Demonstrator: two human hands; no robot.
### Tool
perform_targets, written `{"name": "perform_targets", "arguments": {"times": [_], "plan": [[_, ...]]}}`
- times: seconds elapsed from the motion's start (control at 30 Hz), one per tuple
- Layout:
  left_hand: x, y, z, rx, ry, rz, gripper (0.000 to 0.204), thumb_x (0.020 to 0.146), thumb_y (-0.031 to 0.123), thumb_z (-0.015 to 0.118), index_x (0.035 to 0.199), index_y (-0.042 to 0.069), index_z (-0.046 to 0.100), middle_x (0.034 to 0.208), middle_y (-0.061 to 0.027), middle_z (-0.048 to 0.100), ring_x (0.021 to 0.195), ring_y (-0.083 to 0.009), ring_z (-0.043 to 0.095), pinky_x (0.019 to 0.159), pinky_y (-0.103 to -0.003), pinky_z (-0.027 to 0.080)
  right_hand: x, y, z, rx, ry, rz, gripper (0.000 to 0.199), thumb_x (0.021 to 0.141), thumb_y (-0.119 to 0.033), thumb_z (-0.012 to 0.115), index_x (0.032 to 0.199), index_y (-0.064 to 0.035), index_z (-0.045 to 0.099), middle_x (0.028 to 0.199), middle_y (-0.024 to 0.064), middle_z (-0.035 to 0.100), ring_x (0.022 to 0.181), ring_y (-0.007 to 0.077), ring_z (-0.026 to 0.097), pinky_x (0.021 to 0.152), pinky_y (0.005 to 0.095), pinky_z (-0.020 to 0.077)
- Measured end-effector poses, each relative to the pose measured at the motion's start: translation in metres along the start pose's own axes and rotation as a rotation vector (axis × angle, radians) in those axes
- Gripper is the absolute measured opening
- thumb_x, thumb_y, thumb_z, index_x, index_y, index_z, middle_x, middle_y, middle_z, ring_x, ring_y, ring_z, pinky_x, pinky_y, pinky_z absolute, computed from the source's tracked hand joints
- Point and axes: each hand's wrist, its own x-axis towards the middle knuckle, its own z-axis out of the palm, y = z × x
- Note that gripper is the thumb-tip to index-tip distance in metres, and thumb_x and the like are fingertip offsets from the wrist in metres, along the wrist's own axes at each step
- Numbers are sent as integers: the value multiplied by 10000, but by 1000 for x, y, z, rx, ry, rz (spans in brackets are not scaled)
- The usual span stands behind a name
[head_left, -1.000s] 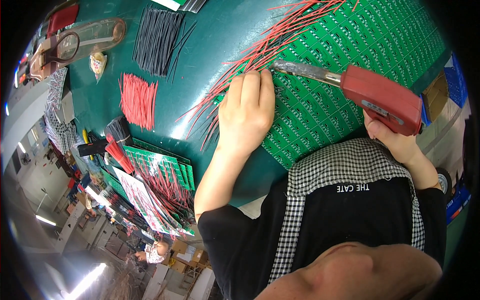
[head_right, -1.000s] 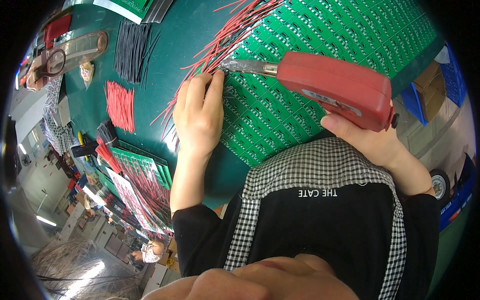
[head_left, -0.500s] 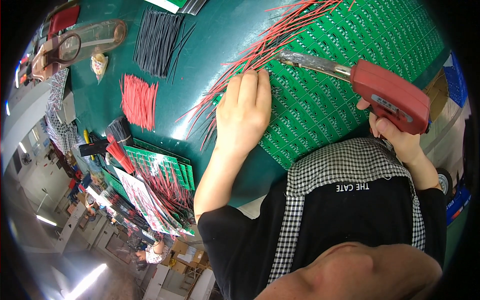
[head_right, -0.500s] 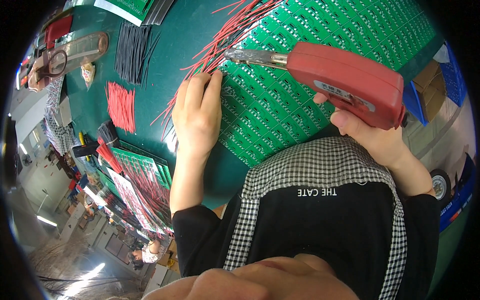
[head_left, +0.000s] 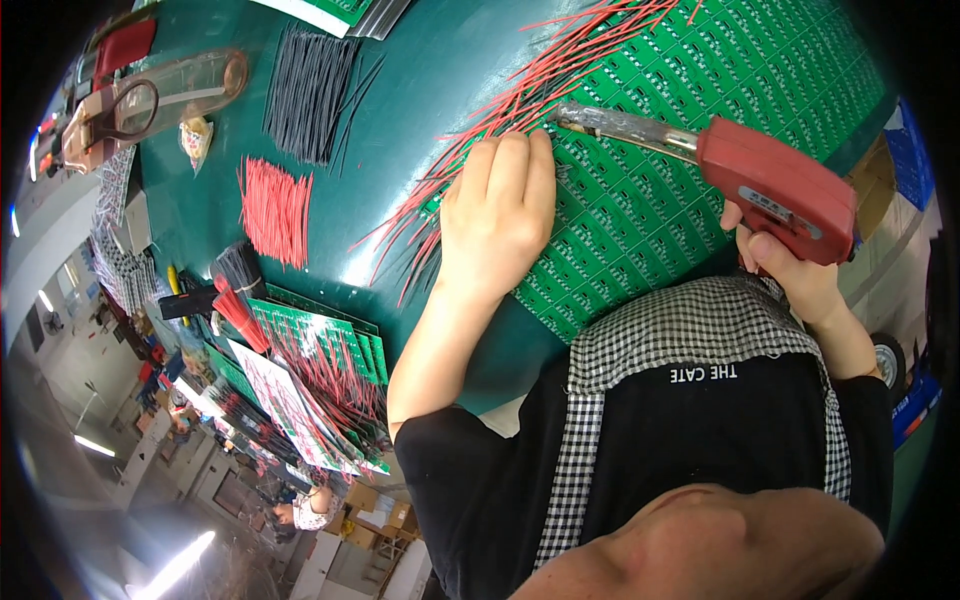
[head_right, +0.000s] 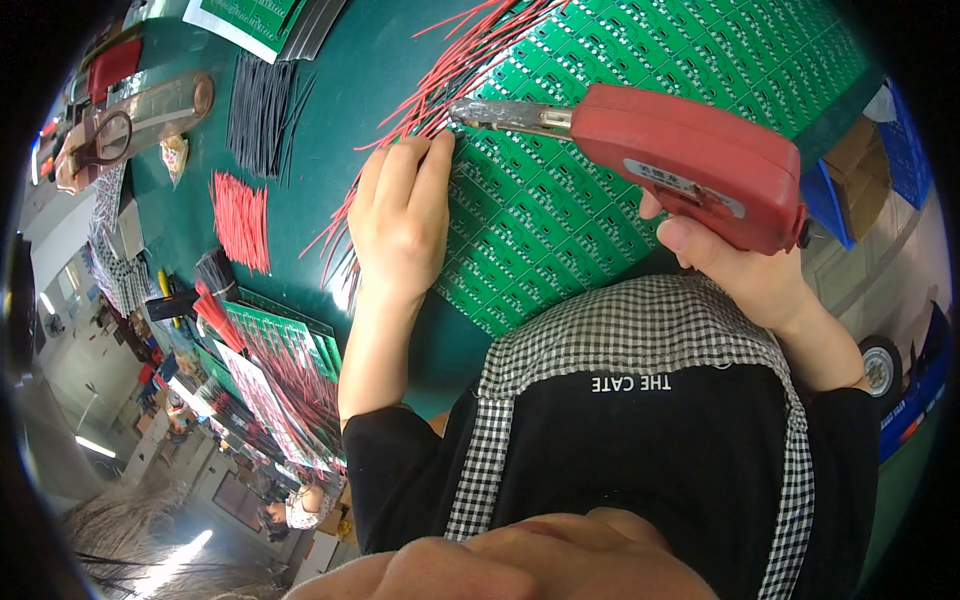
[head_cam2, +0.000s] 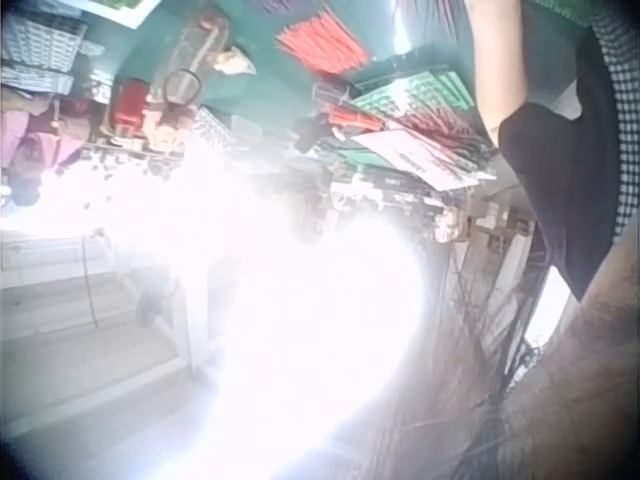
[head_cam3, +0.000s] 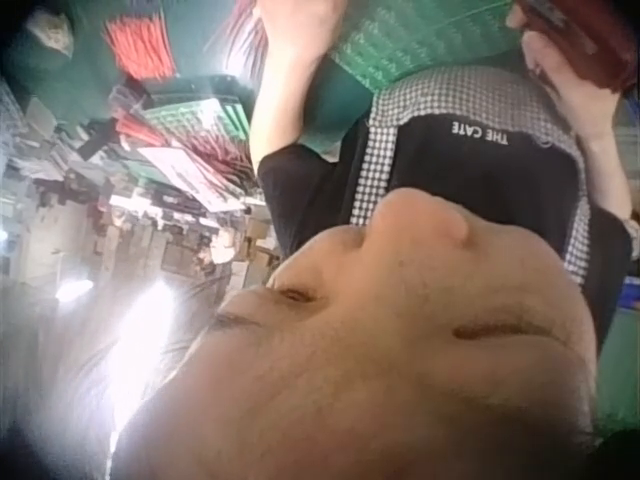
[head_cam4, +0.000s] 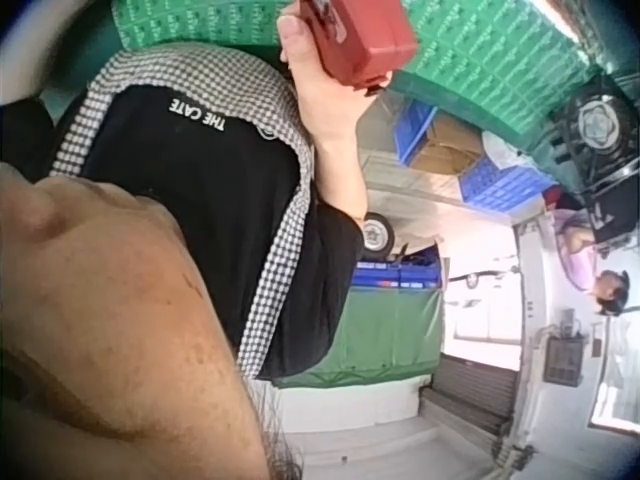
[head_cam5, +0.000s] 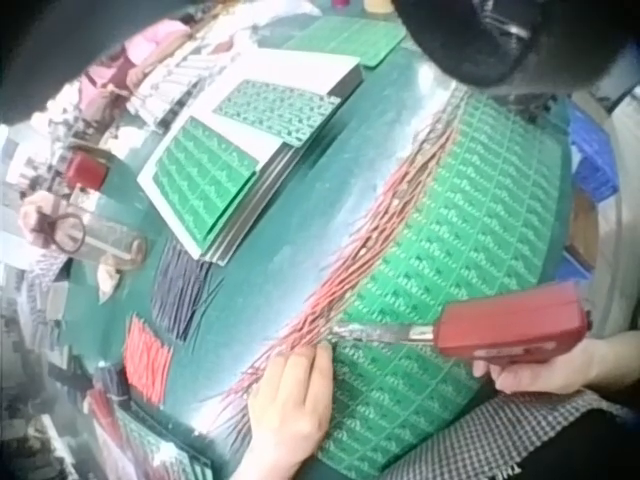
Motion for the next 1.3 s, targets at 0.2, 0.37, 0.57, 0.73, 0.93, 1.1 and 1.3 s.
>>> {"name": "perform_targets", "arguments": {"times": [0.2,0.37,0.57,0.73,0.93,1.1,1.3], "plan": [[-1,2,4,19,10,-3,268,629,41,549,886,-32,567,806,-93,529,716,-188,537,548,-257,479,0,-1,-3,-58,-38,57,403,802,-242,579,1071,33,460,792,60,500,559,81,430,496,213,362],[-2,3,2,44,-16,-14,267,635,38,546,891,-37,563,807,-96,529,713,-185,534,537,-249,482,-3,5,0,-110,1,29,349,797,-218,586,1028,24,483,730,41,482,565,82,430,504,217,364],[-1,4,1,60,-35,-12,278,633,39,545,898,-41,560,817,-93,522,720,-178,524,536,-244,483,-5,7,-10,-309,-76,-40,349,730,-71,676,1055,-22,556,875,36,597,780,90,540,684,236,438],[-1,4,1,72,-47,-17,284,630,40,545,902,-43,558,829,-94,521,723,-177,521,540,-244,484,-3,3,-11,-36,-97,-54,385,780,-55,610,1149,-30,504,1036,60,583,785,73,479,698,232,405],[-4,2,-5,43,-66,-42,292,628,39,547,909,-39,559,840,-93,518,742,-185,524,560,-257,488,-6,7,-9,4,-56,-97,405,789,-68,601,1172,-26,476,1038,58,578,731,71,451,667,219,395],[-2,3,3,-64,-9,-59,297,623,39,554,911,-31,569,834,-85,517,748,-190,527,555,-260,484,-9,7,-14,69,-32,-35,396,787,-55,598,1164,-25,481,1015,59,577,734,66,468,649,208,401],[8,6,6,-44,25,-21,292,615,43,560,900,-23,578,809,-76,517,730,-180,524,545,-254,481,-6,5,-11,36,-16,-49,344,786,-60,603,1113,-18,507,957,53,574,763,87,504,660,222,417]]}}
